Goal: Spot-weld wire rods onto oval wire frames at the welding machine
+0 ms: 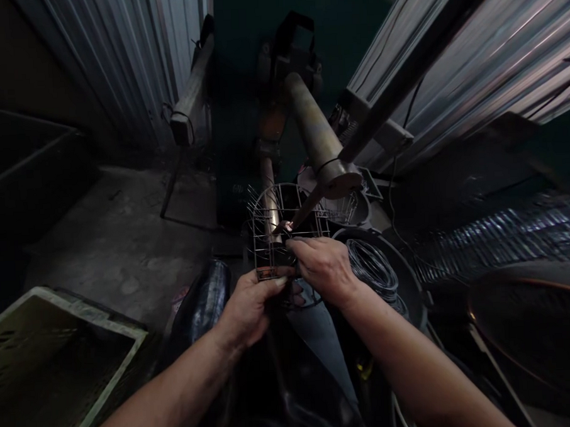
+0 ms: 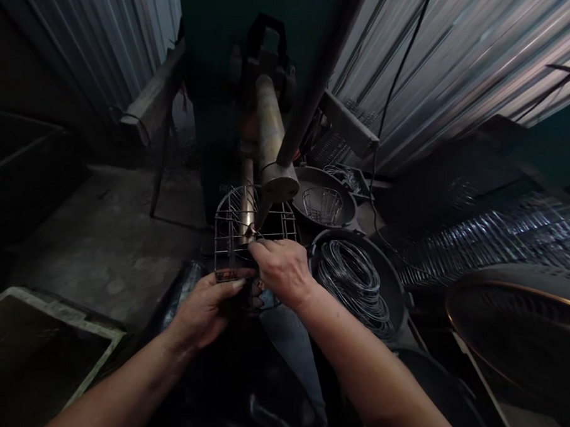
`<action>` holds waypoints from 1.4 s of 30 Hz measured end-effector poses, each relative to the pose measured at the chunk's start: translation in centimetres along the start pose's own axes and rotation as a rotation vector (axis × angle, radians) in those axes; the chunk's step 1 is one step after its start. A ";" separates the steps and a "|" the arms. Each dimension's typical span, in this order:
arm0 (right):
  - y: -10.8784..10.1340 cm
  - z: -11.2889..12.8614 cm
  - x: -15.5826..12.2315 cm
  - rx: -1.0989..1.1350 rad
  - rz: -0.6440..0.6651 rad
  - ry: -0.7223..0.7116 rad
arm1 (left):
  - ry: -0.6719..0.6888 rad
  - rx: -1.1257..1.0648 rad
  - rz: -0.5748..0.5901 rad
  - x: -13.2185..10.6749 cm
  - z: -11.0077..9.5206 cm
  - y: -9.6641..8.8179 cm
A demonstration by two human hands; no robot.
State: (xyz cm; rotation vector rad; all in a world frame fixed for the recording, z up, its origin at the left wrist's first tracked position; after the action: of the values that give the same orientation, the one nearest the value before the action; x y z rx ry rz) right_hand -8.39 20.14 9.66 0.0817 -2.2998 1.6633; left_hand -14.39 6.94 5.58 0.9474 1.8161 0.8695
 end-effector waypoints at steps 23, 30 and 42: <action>-1.3 -1.1 1.7 0.184 0.144 0.058 | 0.031 -0.035 0.060 0.0 -0.2 1.2; -0.6 -4.2 -0.5 0.690 -0.368 0.545 | -0.016 0.062 0.071 0.1 -1.3 1.1; 3.2 -6.6 1.6 1.564 -0.140 1.027 | 0.004 0.098 0.063 1.7 -3.0 1.1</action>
State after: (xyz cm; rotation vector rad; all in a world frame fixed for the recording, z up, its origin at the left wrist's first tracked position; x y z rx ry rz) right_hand -9.27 27.57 9.03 -0.2211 -0.0391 2.1782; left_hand -17.39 8.41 6.98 1.0699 1.8548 0.8276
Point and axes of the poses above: each hand's wrist, its own x-axis towards the middle knuckle, its own y-axis out of the palm, z = x × y, the point moved 1 cm from there along x, towards the middle knuckle, and after that the axes turned 9 degrees about -x, right-handed, at the moved point
